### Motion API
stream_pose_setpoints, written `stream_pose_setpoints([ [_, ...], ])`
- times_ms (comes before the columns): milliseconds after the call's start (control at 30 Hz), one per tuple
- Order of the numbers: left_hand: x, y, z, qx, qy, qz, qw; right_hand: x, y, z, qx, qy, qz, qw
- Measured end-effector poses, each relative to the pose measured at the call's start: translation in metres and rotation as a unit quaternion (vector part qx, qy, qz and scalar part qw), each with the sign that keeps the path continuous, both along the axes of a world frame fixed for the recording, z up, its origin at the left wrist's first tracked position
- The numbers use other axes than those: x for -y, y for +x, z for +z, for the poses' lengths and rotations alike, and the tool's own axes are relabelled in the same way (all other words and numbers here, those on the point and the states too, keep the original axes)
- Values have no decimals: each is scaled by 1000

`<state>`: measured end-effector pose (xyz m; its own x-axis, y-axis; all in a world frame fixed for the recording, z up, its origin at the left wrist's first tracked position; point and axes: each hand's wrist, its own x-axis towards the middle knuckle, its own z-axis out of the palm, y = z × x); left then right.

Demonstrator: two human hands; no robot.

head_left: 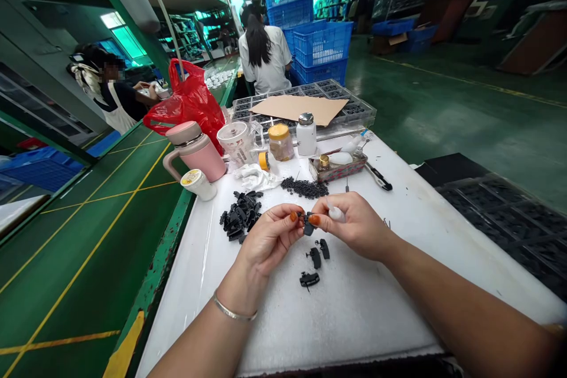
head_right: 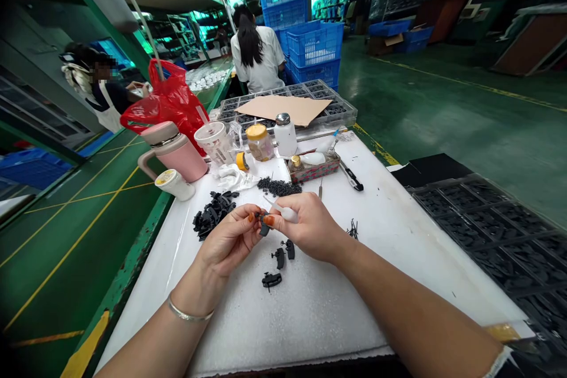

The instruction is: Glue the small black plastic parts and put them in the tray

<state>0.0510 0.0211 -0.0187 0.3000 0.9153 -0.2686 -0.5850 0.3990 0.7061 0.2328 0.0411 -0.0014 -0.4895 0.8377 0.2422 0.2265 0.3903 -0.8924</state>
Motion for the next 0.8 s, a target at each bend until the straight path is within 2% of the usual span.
stream_pose_setpoints([
  [800, -1, 0, -1, -18, -8, 11, 1000, -1, 1, -4, 4, 13, 2, 1000],
])
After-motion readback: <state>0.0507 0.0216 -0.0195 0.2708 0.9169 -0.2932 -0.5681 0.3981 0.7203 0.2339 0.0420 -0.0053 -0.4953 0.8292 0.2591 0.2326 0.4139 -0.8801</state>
